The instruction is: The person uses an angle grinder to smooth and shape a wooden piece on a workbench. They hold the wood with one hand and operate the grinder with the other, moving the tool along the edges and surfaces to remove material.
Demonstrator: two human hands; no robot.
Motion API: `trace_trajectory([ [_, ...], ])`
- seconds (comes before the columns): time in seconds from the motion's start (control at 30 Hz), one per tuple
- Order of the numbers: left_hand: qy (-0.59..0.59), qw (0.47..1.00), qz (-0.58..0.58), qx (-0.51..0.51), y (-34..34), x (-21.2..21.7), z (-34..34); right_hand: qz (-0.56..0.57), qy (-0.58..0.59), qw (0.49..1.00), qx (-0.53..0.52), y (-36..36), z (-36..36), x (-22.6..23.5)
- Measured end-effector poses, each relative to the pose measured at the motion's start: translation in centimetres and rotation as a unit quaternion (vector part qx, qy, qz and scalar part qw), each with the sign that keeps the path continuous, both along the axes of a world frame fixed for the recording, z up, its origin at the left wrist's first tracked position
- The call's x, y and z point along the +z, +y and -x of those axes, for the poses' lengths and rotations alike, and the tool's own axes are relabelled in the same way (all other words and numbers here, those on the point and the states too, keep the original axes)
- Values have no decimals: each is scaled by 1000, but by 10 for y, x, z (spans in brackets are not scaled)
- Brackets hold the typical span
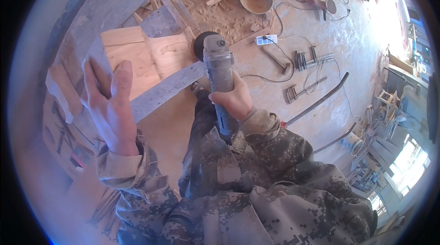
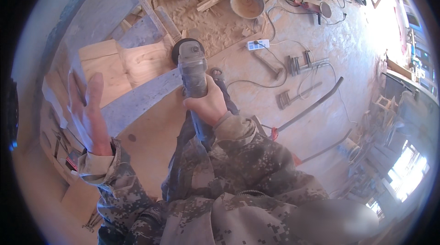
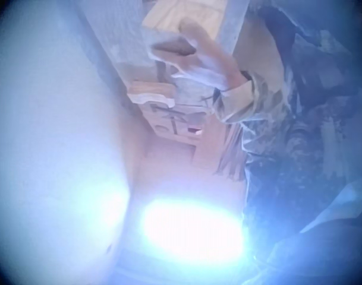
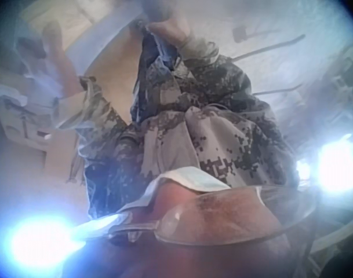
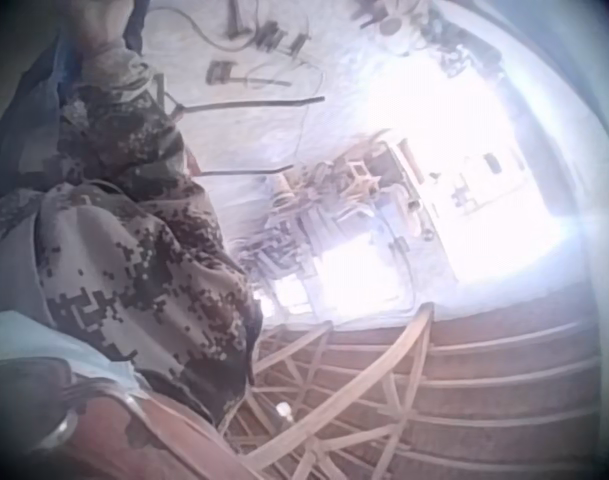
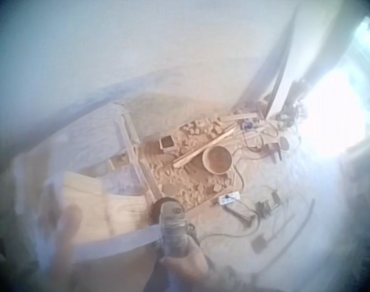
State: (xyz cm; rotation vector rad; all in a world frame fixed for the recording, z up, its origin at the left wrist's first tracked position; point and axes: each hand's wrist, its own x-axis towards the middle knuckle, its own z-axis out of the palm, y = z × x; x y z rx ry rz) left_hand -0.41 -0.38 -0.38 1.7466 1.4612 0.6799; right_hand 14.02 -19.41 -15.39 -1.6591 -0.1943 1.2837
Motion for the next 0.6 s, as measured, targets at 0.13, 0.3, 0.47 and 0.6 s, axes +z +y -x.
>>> trace_trajectory([
  [0.13, 32, 999, -6, 12, 0, 2, -1, 7, 21, 1000, 3, 1, -3, 12],
  [0.3, 33, 999, -5, 27, 0, -1, -3, -2, 15, 1000, -14, -3, 6, 6],
  [0.47, 42, 999, -23, 26, 0, -5, 0, 7, 32, 999, -14, -4, 3, 16],
  [0.6, 11, 1000, -17, 16, 0, -5, -2, -2, 12, 1000, -15, -10, 12, 6],
])
